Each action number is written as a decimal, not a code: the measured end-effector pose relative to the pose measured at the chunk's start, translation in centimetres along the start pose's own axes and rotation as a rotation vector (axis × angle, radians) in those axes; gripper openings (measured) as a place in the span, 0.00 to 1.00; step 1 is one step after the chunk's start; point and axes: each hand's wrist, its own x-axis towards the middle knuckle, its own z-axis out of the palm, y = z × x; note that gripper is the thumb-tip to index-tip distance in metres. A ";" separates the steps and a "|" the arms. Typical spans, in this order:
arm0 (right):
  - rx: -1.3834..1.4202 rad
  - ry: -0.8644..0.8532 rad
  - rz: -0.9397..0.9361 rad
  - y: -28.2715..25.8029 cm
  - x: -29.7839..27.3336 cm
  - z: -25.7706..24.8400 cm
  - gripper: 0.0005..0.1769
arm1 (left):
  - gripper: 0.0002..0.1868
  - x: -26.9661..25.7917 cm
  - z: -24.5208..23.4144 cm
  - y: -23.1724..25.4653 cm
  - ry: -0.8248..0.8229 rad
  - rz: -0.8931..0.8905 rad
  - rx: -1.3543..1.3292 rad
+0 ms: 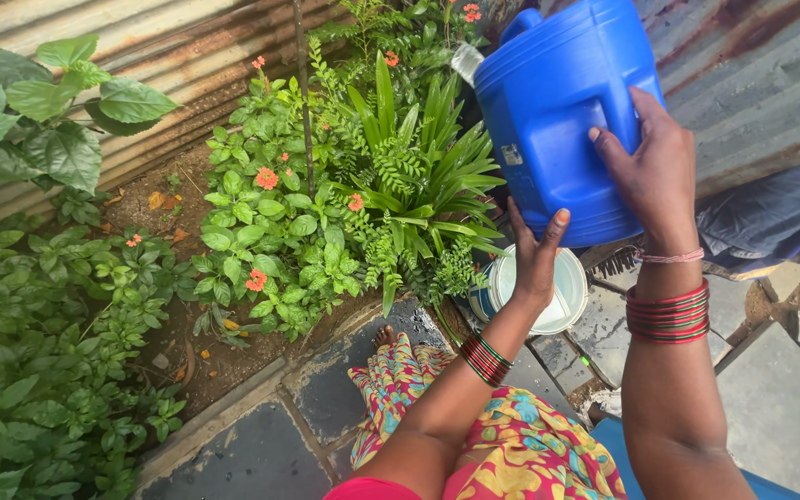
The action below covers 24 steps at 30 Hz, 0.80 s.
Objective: The person waters several plants in a garden area by hand using a blue watering jug filled from a white bucket.
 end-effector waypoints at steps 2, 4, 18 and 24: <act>0.006 0.020 -0.040 0.1 -0.3 -0.2 0.27 | 0.68 0.0 -0.2 0.0 -0.004 -0.021 0.026; -0.012 0.033 -0.020 0.3 -0.5 -0.4 0.27 | 0.68 -0.1 -0.2 -0.1 -0.022 -0.012 0.038; -0.131 0.093 0.052 2.1 -1.9 -0.7 0.29 | 0.69 -0.7 0.3 -0.5 -0.104 -0.060 0.033; -0.153 0.084 0.132 1.8 -2.0 -0.9 0.29 | 0.68 -0.9 0.6 -0.1 -0.117 -0.070 0.002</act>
